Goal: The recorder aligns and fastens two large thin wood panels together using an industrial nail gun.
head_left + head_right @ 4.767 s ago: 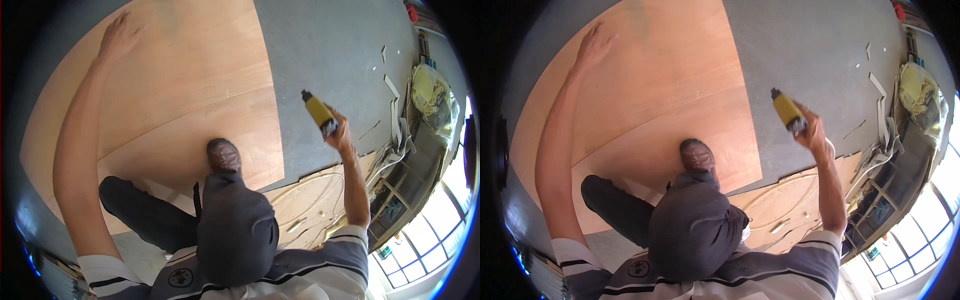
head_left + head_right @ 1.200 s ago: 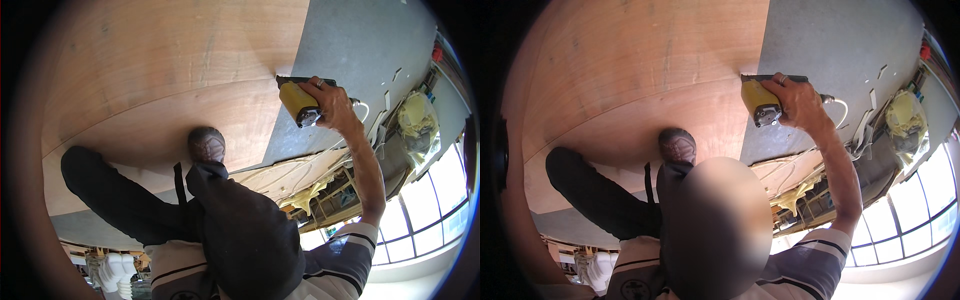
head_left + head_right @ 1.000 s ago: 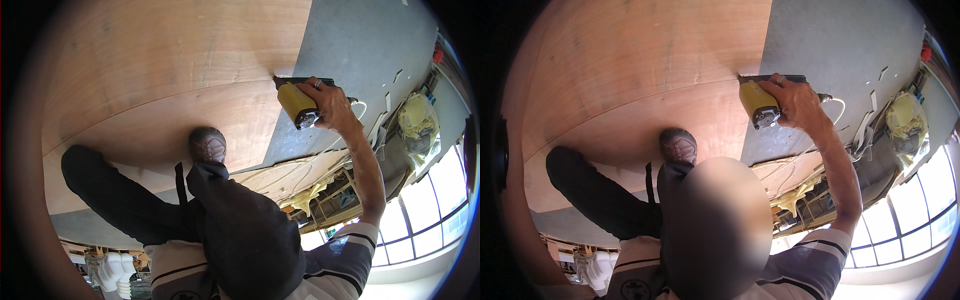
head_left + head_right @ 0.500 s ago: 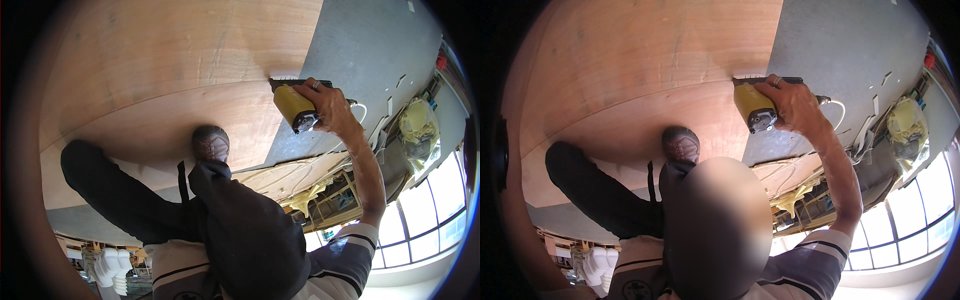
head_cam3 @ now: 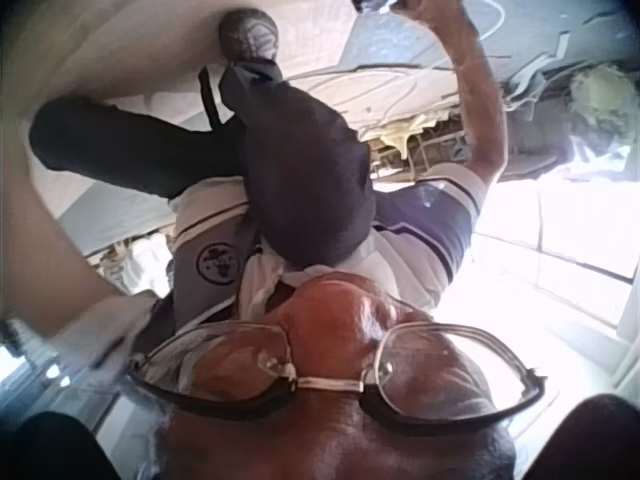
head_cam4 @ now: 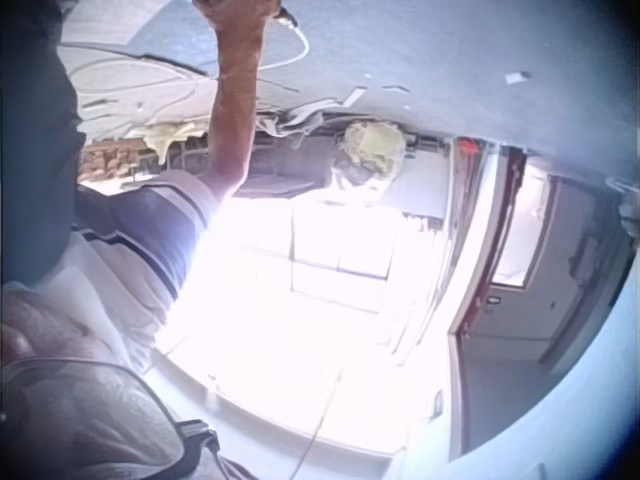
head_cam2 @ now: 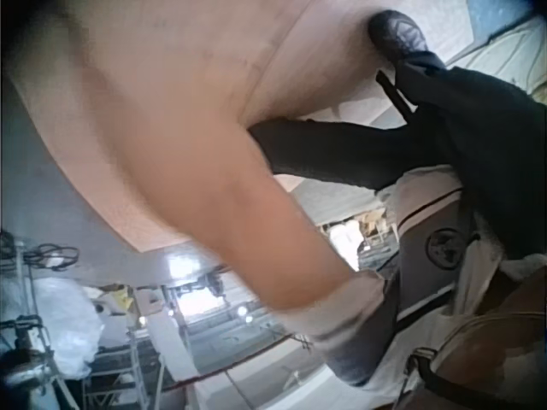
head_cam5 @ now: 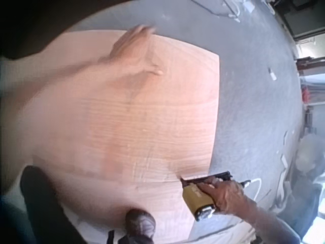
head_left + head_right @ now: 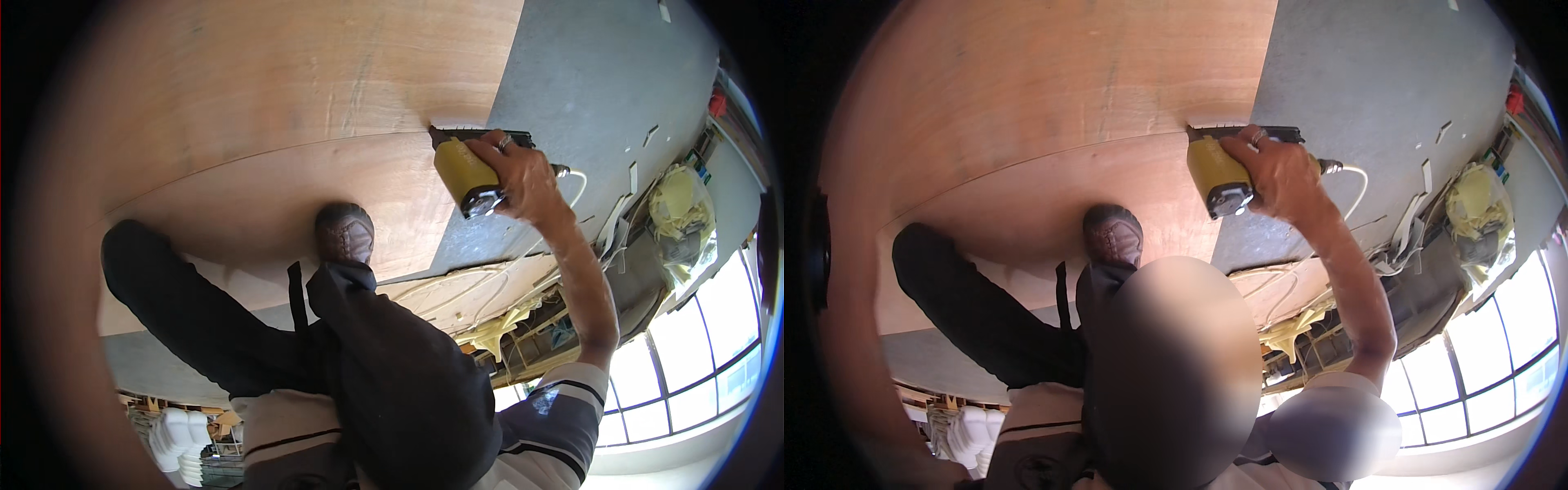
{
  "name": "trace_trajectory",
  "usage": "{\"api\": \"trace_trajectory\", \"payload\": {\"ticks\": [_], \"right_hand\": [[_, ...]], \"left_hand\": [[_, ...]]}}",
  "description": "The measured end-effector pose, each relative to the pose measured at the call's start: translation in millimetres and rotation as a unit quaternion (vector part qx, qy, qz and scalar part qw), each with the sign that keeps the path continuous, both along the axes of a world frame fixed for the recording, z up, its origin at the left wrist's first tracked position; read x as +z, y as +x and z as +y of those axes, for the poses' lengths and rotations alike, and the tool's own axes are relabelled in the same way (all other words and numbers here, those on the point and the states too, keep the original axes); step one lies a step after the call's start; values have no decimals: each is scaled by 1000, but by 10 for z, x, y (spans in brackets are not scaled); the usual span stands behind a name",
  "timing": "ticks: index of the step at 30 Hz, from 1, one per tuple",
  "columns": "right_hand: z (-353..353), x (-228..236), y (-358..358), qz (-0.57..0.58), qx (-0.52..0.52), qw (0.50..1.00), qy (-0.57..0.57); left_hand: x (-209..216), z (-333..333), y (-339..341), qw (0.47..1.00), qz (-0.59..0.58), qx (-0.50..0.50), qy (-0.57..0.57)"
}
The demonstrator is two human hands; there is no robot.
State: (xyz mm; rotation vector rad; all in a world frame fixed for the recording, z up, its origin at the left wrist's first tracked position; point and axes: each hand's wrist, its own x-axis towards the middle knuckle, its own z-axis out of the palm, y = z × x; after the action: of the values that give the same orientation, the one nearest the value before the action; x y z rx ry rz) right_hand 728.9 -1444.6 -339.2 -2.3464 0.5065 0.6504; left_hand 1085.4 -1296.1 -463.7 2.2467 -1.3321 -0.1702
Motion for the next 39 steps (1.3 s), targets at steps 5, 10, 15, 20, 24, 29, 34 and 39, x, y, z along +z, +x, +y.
{"api": "trace_trajectory", "payload": {"ticks": [5,10,15,20,24,29,34,39], "right_hand": [[319,128,-175,6,30,992,-121],[446,109,-95,-38,5,997,-73],[441,113,45,-24,70,996,-44],[541,100,4,12,68,997,-47],[802,95,68,21,10,997,-76],[927,52,-86,6,-13,995,-103],[570,-77,-466,-78,-43,994,-64],[147,103,-626,-41,-33,997,-59]], "left_hand": [[188,270,-241,995,-3,47,-92],[-184,2063,-627,915,-5,386,117],[-308,1754,-680,873,-142,439,160],[-277,1746,-707,876,-130,431,176],[-300,1802,-723,882,-113,424,171],[-318,1849,-695,896,-92,405,159],[-165,2111,-785,932,-33,343,109],[203,2600,-1161,851,46,439,285]]}}
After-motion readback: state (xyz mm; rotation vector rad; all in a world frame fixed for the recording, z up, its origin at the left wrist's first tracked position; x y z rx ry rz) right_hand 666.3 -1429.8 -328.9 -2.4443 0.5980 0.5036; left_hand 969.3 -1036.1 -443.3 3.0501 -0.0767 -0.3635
